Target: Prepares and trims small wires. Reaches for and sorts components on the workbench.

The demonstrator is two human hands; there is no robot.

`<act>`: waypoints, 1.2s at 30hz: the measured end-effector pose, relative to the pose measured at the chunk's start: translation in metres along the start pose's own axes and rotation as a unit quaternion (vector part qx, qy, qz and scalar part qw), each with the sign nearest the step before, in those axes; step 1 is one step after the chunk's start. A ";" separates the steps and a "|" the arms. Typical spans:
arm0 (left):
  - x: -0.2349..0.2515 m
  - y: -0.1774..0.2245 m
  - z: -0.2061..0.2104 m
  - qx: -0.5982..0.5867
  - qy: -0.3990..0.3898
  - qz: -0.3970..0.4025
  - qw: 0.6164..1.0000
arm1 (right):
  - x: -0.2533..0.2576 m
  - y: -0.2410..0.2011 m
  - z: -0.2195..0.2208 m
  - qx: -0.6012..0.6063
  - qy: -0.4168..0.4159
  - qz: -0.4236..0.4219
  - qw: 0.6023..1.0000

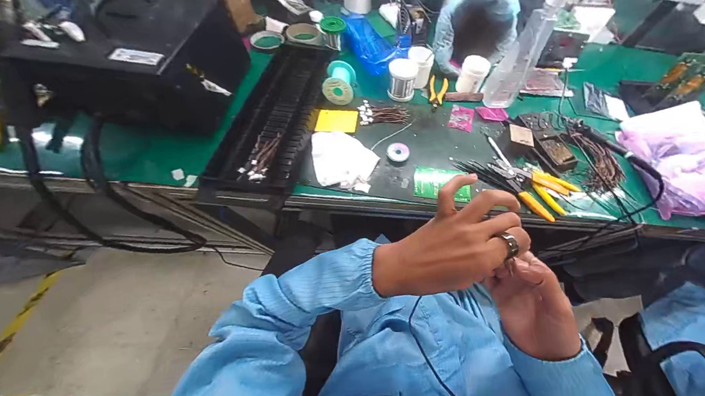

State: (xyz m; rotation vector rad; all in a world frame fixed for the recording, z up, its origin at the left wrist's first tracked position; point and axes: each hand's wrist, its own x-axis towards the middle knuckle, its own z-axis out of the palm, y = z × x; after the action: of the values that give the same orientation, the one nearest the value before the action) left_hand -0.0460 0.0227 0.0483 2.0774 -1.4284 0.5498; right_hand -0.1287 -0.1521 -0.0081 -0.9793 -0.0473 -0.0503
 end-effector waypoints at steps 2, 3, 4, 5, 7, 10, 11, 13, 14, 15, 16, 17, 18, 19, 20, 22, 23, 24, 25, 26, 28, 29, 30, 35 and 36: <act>-0.001 -0.004 -0.004 -0.046 0.009 -0.023 0.999 | 0.011 0.002 -0.007 -0.181 -0.018 -0.184 0.966; -0.001 -0.004 -0.003 -0.079 0.027 -0.036 0.996 | 0.014 -0.002 -0.012 -0.286 -0.019 -0.280 0.916; 0.000 -0.003 -0.001 -0.110 0.035 -0.043 0.992 | 0.013 -0.008 -0.017 -0.383 -0.003 -0.355 0.853; 0.002 -0.004 -0.002 -0.126 0.038 -0.049 0.990 | 0.012 -0.014 -0.019 -0.458 0.017 -0.410 0.789; -0.001 -0.005 -0.008 -0.139 0.047 -0.062 0.987 | 0.011 -0.021 -0.014 -0.547 0.046 -0.477 0.686; -0.002 -0.003 -0.010 -0.134 0.050 -0.068 0.987 | 0.005 -0.027 -0.009 -0.601 0.066 -0.510 0.612; -0.002 -0.003 -0.009 -0.131 0.045 -0.068 0.988 | 0.005 -0.028 -0.009 -0.603 0.066 -0.515 0.605; -0.003 -0.002 -0.009 -0.132 0.034 -0.066 0.989 | 0.005 -0.028 -0.009 -0.603 0.068 -0.522 0.600; -0.003 -0.001 -0.008 -0.132 0.029 -0.065 0.989 | 0.005 -0.027 -0.009 -0.603 0.068 -0.524 0.597; -0.003 -0.001 -0.008 -0.131 0.025 -0.063 0.989 | 0.006 -0.026 -0.009 -0.604 0.066 -0.526 0.595; -0.004 -0.001 -0.008 -0.130 0.021 -0.062 0.989 | 0.006 -0.026 -0.010 -0.606 0.063 -0.527 0.592; -0.004 -0.001 -0.008 -0.130 0.018 -0.061 0.989 | 0.007 -0.025 -0.011 -0.610 0.058 -0.529 0.587; -0.003 -0.001 -0.008 -0.128 0.016 -0.059 0.990 | 0.008 -0.025 -0.011 -0.613 0.055 -0.532 0.582; -0.003 -0.001 -0.007 -0.126 0.012 -0.055 0.990 | 0.009 -0.023 -0.012 -0.612 0.053 -0.534 0.581; -0.003 0.000 -0.007 -0.123 0.007 -0.051 0.991 | 0.009 -0.021 -0.012 -0.607 0.053 -0.529 0.591; -0.002 -0.001 -0.007 -0.099 -0.010 -0.027 0.995 | 0.010 -0.015 -0.009 -0.558 0.050 -0.483 0.673; -0.002 0.000 -0.007 -0.074 -0.018 -0.012 0.997 | 0.009 -0.010 -0.007 -0.496 0.037 -0.427 0.755; -0.002 0.001 -0.006 -0.043 -0.021 0.004 0.999 | 0.006 -0.005 -0.003 -0.396 0.018 -0.343 0.852; -0.003 0.002 -0.005 -0.003 -0.022 0.020 1.000 | 0.002 -0.001 0.001 -0.258 0.007 -0.232 0.938; -0.003 0.003 -0.004 0.037 -0.023 0.035 0.998 | -0.001 0.001 0.005 -0.117 0.013 -0.108 0.987; -0.002 0.002 -0.001 0.085 -0.017 0.053 0.995 | -0.004 -0.001 0.006 0.047 0.019 0.036 0.998; -0.001 0.001 0.001 0.086 -0.010 0.050 0.995 | -0.003 -0.002 0.004 0.041 0.012 0.034 0.999; -0.001 -0.002 0.001 0.075 0.001 0.042 0.996 | 0.000 -0.004 0.001 -0.020 -0.001 -0.016 1.000; 0.001 -0.008 -0.004 -0.006 0.021 0.004 1.000 | 0.011 -0.019 -0.018 -0.459 0.011 -0.427 0.779; 0.000 -0.008 -0.005 -0.014 0.016 0.003 1.000 | 0.009 -0.022 -0.017 -0.508 0.026 -0.466 0.724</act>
State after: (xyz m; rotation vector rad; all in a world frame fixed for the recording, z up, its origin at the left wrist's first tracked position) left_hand -0.0381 0.0279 0.0503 2.0327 -1.4174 0.5603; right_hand -0.1203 -0.1782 0.0012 -1.9769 -0.5088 -1.1508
